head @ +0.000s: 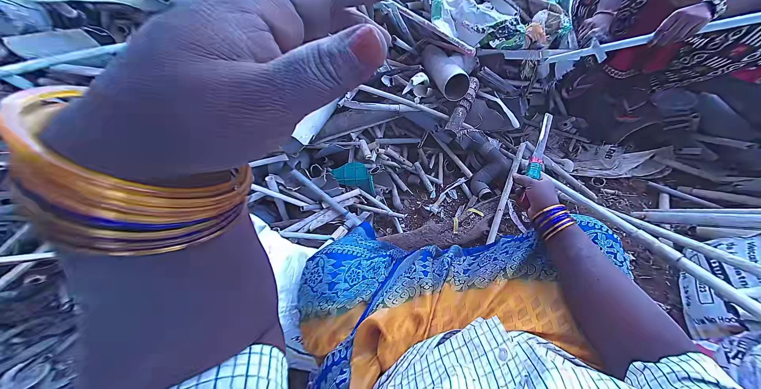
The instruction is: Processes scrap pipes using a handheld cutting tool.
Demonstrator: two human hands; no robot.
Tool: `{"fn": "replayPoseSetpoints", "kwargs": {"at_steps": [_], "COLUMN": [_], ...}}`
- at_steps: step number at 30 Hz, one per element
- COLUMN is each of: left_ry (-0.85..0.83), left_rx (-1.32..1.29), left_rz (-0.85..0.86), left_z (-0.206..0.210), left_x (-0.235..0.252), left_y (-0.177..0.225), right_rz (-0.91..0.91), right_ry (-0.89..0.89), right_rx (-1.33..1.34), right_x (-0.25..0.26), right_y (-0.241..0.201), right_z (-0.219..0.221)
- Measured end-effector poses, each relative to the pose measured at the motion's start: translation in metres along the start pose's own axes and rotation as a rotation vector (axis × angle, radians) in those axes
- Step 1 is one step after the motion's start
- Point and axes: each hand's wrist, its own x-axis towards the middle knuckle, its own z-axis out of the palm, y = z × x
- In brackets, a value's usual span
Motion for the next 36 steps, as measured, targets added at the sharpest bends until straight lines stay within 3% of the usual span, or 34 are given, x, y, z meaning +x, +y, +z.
{"fn": "replayPoseSetpoints", "kwargs": {"at_steps": [3,8,15,19,23,27,32,36], "left_ry": [-0.116,-0.206,-0.338,-0.318,-0.498,-0.396,-0.207,-0.205], "left_rx": [0.201,0.272,0.305,0.282,0.329,0.338,0.297,0.285], "left_rz": [-0.451,-0.905,-1.246,-1.400,-1.480,-1.548,-1.534,-1.542], "left_z": [0.026,0.055,0.117,0.174,0.219,0.250,0.260,0.261], "left_x": [-0.004,0.006,0.009,-0.016,-0.035,-0.056,-0.077,-0.067], "left_y": [-0.041,-0.173,-0.357,-0.433,-0.470,-0.509,-0.547,-0.542], "right_rz": [-0.005,0.007,-0.013,-0.001,0.020,0.046,0.067,0.076], "right_ry": [-0.015,0.000,-0.032,-0.027,-0.042,-0.045,-0.048,-0.018], "right_rx": [-0.021,0.013,-0.005,-0.011,-0.031,-0.068,-0.114,-0.093], "right_x": [-0.007,-0.014,-0.003,0.006,0.022,0.035,0.042,0.042], "right_y": [-0.001,-0.008,-0.008,-0.009,-0.009,-0.001,0.006,0.003], "right_z": [-0.004,-0.007,0.003,0.013,0.023,0.026,0.026,0.025]}}
